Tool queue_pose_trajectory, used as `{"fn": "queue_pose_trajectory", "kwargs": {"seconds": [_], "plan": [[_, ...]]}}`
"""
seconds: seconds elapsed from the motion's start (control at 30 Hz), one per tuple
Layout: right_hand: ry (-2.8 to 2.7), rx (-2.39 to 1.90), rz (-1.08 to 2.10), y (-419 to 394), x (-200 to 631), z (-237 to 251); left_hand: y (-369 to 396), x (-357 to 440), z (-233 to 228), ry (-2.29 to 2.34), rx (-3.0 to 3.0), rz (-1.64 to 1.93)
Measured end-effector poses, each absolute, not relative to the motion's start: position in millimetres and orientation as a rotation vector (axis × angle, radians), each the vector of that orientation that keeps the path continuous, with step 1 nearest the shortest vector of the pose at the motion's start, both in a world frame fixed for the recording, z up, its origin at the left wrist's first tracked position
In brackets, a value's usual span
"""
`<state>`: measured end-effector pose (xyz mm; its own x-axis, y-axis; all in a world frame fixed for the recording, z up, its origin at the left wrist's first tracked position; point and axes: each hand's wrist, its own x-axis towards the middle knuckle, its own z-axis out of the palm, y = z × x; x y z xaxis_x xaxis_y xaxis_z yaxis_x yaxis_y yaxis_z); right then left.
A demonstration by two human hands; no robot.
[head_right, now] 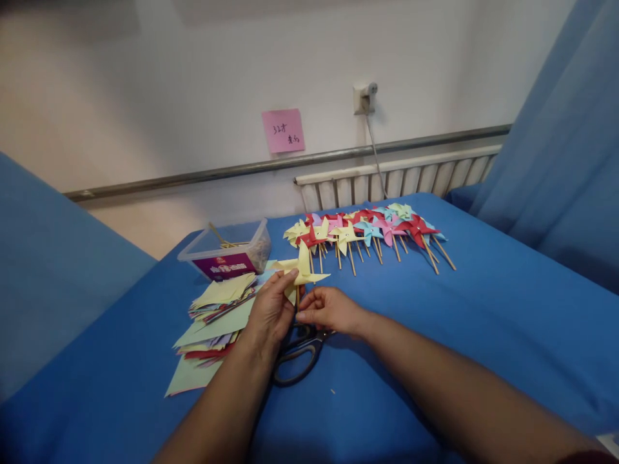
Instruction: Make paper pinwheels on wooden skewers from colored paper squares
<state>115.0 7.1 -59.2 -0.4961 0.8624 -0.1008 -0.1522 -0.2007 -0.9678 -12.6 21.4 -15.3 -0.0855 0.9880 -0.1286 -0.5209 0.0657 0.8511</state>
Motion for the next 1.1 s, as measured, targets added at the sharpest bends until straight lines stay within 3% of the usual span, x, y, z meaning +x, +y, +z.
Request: {"fn": "queue_pose_trajectory", "kwargs": {"seconds": [0.37,1.1], "plan": [[-1.41,-0.916,1.63,7,105,-67,18,-9,-20,0.938,0.75,1.408],[-1.285,-0.701,1.754,8,123,-53,20,-16,-13,0.674,0.782,1.247]]}}
